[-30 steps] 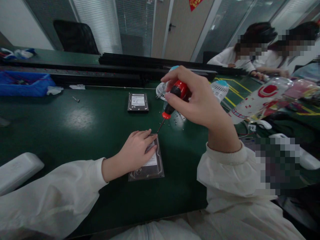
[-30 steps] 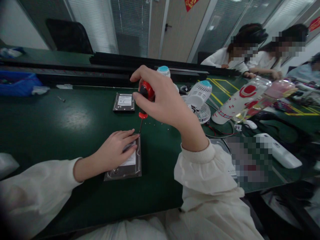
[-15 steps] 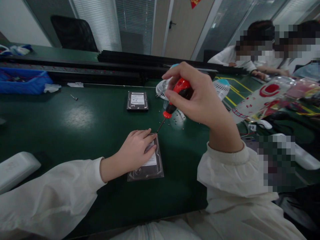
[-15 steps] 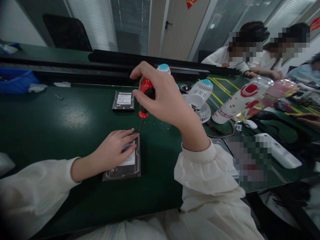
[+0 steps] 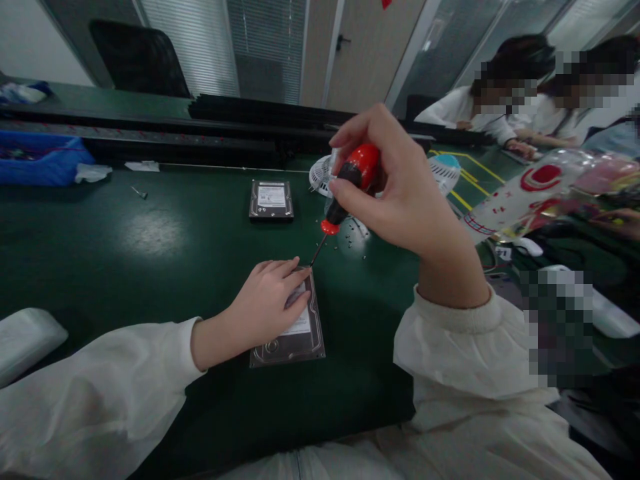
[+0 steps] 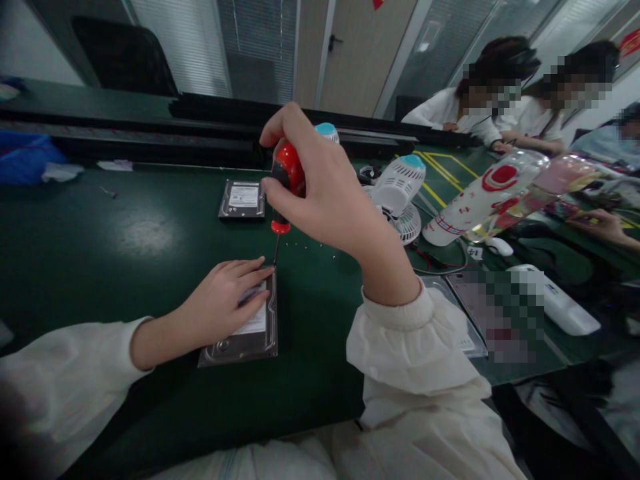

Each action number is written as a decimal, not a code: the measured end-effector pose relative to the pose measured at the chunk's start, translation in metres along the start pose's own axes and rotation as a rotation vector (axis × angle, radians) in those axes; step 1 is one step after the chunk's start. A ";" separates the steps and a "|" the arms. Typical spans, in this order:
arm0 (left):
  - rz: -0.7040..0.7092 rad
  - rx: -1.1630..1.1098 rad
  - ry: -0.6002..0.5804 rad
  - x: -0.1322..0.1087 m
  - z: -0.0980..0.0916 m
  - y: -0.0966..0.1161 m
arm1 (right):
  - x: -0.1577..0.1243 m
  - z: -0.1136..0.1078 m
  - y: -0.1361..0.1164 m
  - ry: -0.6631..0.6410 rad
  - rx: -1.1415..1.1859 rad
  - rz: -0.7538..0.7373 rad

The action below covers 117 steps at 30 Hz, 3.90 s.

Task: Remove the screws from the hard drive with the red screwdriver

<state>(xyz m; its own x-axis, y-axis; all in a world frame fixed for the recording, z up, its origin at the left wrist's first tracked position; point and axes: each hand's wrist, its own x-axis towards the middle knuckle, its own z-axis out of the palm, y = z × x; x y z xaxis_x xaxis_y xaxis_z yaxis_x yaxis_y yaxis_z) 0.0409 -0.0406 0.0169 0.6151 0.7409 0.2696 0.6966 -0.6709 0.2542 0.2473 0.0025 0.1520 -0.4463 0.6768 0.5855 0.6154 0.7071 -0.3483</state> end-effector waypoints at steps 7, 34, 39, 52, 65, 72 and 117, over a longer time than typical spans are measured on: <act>-0.003 -0.004 -0.004 0.000 -0.001 0.001 | -0.001 0.004 0.002 0.042 -0.025 -0.028; 0.005 -0.002 0.001 -0.002 0.000 -0.001 | -0.001 0.001 -0.004 0.030 -0.182 -0.033; 0.010 0.002 0.002 -0.002 0.001 -0.002 | 0.000 0.001 -0.004 0.077 -0.168 -0.042; -0.007 -0.018 -0.012 -0.003 0.002 -0.003 | 0.002 0.002 0.003 0.084 -0.141 -0.064; -0.005 -0.020 -0.006 -0.003 0.001 -0.002 | 0.003 -0.003 0.001 0.060 -0.221 0.001; -0.015 -0.018 -0.024 -0.003 0.000 -0.002 | 0.002 -0.005 0.000 0.014 -0.212 -0.021; -0.023 -0.021 -0.053 -0.003 0.000 -0.003 | 0.001 -0.006 -0.006 -0.009 -0.235 0.026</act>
<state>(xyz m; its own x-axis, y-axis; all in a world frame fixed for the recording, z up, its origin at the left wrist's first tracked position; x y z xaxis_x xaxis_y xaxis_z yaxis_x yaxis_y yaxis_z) 0.0370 -0.0408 0.0155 0.6181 0.7566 0.2135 0.7035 -0.6535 0.2792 0.2472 -0.0024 0.1592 -0.4335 0.6965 0.5718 0.7608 0.6230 -0.1821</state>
